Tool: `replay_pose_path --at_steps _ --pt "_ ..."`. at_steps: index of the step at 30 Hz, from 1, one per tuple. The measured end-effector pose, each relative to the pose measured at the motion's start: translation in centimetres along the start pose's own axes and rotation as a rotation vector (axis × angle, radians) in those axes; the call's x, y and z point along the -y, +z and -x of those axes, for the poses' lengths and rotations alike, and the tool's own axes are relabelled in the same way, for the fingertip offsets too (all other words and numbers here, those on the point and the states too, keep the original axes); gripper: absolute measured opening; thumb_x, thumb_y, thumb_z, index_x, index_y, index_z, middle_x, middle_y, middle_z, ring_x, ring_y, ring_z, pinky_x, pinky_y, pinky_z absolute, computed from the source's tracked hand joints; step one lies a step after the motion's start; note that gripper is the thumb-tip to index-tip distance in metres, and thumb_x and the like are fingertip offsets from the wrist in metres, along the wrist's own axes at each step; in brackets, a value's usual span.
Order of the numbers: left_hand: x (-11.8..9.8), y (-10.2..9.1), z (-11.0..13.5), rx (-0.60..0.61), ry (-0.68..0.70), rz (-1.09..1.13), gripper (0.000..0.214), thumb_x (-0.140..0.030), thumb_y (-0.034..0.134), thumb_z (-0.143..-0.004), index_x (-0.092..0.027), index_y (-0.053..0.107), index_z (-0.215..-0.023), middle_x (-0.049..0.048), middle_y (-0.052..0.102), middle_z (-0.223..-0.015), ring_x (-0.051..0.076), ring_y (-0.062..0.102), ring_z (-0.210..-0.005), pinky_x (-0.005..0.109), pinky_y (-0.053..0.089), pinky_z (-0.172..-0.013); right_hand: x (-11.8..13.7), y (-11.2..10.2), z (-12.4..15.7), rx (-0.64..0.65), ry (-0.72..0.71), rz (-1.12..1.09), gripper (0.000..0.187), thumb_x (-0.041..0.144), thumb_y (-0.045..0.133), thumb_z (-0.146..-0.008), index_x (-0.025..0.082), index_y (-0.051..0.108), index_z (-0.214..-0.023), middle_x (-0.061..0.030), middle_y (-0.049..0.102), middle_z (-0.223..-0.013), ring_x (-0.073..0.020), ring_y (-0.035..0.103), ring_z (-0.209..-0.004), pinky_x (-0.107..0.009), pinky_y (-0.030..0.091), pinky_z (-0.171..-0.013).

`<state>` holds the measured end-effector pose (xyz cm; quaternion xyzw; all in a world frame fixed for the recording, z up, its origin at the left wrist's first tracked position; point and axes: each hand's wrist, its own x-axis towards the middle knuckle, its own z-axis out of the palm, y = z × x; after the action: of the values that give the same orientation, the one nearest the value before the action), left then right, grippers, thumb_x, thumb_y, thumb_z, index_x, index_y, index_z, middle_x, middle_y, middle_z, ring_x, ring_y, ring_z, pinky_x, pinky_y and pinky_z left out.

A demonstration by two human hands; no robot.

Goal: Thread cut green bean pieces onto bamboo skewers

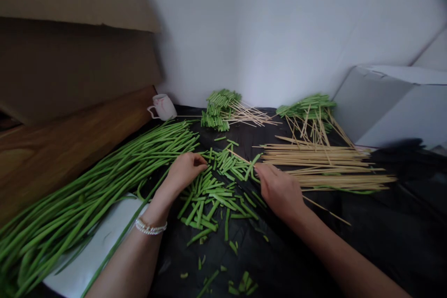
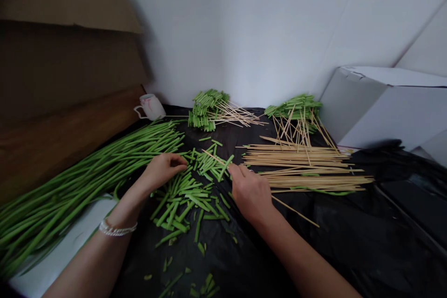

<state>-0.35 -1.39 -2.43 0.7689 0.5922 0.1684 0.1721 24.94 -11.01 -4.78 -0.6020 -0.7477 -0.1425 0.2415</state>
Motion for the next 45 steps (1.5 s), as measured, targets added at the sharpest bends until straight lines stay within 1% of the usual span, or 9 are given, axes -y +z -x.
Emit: replay_pose_path --at_steps 6,12,16,21,25,30,33,38,45 --pt "-0.2 0.0 0.5 0.019 -0.008 -0.158 0.015 -0.032 0.063 -0.073 -0.024 0.075 -0.074 0.0063 0.072 -0.082 0.023 0.061 -0.076 0.029 0.036 -0.063 0.3 0.1 0.1 0.021 0.022 -0.002 0.027 0.021 0.040 -0.095 0.021 0.066 -0.101 -0.0016 0.068 -0.086 -0.0105 0.059 -0.070 -0.024 0.031 -0.058" --pt "0.2 0.3 0.3 0.078 0.053 0.004 0.008 -0.027 0.067 -0.065 -0.022 0.072 -0.067 0.0030 0.070 -0.074 0.020 0.059 -0.073 0.027 0.039 -0.068 0.3 0.2 0.1 0.024 0.002 -0.016 0.026 0.021 0.041 -0.094 0.021 0.065 -0.104 -0.0013 0.069 -0.089 -0.0109 0.060 -0.071 -0.024 0.033 -0.058" --pt "-0.8 0.2 0.3 0.020 0.074 0.271 0.009 -0.028 0.072 -0.063 -0.021 0.070 -0.066 0.0029 0.069 -0.076 0.020 0.059 -0.078 0.027 0.042 -0.072 0.4 0.1 0.1 0.012 0.001 -0.020 0.027 0.020 0.040 -0.094 0.021 0.066 -0.104 -0.0016 0.069 -0.088 -0.0110 0.061 -0.072 -0.023 0.033 -0.058" --pt "-2.8 0.2 0.5 -0.035 0.049 0.814 0.023 -0.034 0.075 -0.067 -0.016 0.066 -0.077 0.0041 0.069 -0.077 0.016 0.060 -0.074 0.025 0.044 -0.067 0.4 0.2 0.2 -0.014 -0.022 -0.038 0.028 0.018 0.040 -0.093 0.021 0.066 -0.104 -0.0018 0.068 -0.086 -0.0105 0.060 -0.071 -0.023 0.034 -0.059" --pt "-3.1 0.8 0.7 0.081 -0.112 1.218 0.031 -0.032 0.080 -0.066 -0.015 0.064 -0.085 0.0045 0.070 -0.080 0.013 0.062 -0.071 0.023 0.048 -0.067 0.5 0.3 0.3 -0.026 -0.064 -0.048 0.027 0.017 0.042 -0.092 0.021 0.066 -0.103 -0.0003 0.067 -0.081 -0.0102 0.057 -0.065 -0.024 0.031 -0.058" --pt "-3.0 1.5 0.7 0.248 -0.210 1.498 0.026 -0.019 0.080 -0.068 -0.012 0.067 -0.090 0.0059 0.070 -0.082 0.010 0.064 -0.072 0.019 0.050 -0.067 0.7 0.1 0.3 -0.013 -0.082 -0.060 0.027 0.015 0.042 -0.091 0.021 0.067 -0.098 0.0009 0.065 -0.075 -0.0095 0.054 -0.062 -0.025 0.028 -0.056" --pt "-3.0 1.5 0.7 0.280 -0.247 1.561 0.024 -0.014 0.078 -0.070 -0.012 0.069 -0.092 0.0059 0.070 -0.083 0.010 0.064 -0.072 0.018 0.050 -0.067 0.7 0.1 0.3 -0.024 -0.088 -0.066 0.027 0.015 0.042 -0.091 0.021 0.067 -0.100 0.0009 0.065 -0.075 -0.0095 0.054 -0.062 -0.025 0.028 -0.056" --pt "-3.1 1.4 0.7 0.264 -0.264 1.566 0.022 -0.012 0.076 -0.072 -0.011 0.070 -0.093 0.0065 0.071 -0.083 0.010 0.065 -0.072 0.018 0.050 -0.066 0.8 0.1 0.3 -0.022 -0.086 -0.059 0.027 0.015 0.042 -0.091 0.022 0.067 -0.100 0.0011 0.063 -0.074 -0.0100 0.053 -0.061 -0.026 0.026 -0.056" --pt "-3.1 1.7 0.7 0.199 -0.233 1.481 0.027 -0.016 0.082 -0.064 -0.011 0.073 -0.089 0.0057 0.072 -0.080 0.010 0.064 -0.071 0.019 0.050 -0.068 0.7 0.2 0.3 -0.050 -0.105 -0.034 0.028 0.016 0.041 -0.091 0.022 0.067 -0.098 0.0026 0.059 -0.068 -0.0094 0.049 -0.056 -0.027 0.023 -0.054"
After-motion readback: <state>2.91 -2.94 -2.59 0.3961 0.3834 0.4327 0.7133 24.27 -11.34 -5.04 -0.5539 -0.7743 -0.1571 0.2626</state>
